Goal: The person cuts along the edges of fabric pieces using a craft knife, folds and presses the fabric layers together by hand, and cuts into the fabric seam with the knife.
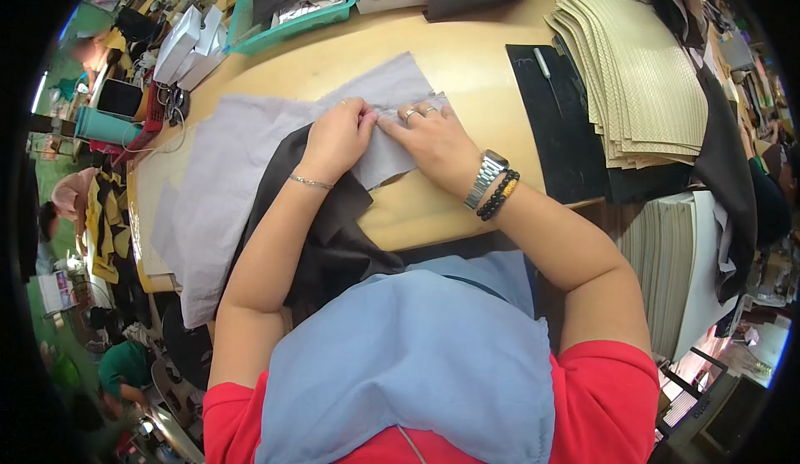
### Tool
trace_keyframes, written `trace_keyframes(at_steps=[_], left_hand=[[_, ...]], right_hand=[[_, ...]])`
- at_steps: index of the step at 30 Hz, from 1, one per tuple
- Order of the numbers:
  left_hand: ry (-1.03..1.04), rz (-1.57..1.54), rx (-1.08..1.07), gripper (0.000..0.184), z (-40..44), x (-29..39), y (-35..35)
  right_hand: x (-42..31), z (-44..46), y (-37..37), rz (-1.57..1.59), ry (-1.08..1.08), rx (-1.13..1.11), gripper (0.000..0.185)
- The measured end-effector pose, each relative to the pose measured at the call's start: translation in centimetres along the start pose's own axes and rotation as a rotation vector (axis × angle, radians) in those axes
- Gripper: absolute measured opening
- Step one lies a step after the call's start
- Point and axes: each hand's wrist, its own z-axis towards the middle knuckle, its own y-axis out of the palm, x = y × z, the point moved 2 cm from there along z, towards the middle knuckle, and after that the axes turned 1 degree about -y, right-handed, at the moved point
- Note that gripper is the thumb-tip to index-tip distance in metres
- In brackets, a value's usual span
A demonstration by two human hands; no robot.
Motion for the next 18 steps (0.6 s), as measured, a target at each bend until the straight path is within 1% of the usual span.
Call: trace_keyframes(at_steps=[2,5,8,12,14,17,18], left_hand=[[-0.003,0.003,0.013,0.018,0.0,0.0,0.0],[0.038,-0.094,0.026,0.017,-0.6,-0.6,-0.6],[0.023,-0.181,0.02,0.019,-1.4,-2.3,-1.5],[-0.088,-0.22,-0.114,0.021,-2.0,-2.8,-3.4],[-0.044,-0.226,-0.139,0.021,-1.9,-3.1,-3.5],[-0.016,-0.254,-0.151,0.02,-2.0,-3.7,-3.3],[-0.013,-0.267,-0.15,0.021,-2.0,-3.7,-3.3]], right_hand=[[-0.4,0.2,-0.3,-0.051,0.004,0.019,0.039],[-0.4,0.4,-0.1,-0.04,0.021,-0.022,0.039],[-0.7,0.6,0.0,-0.103,0.015,0.017,0.041],[-1.3,1.0,-0.3,-0.102,0.041,-0.062,0.043],[-1.8,1.3,-0.9,-0.112,0.07,-0.137,0.043],[-1.8,1.6,-0.9,-0.18,0.043,-0.103,0.041],[-1.6,1.7,-0.6,-0.154,0.011,-0.042,0.038]])
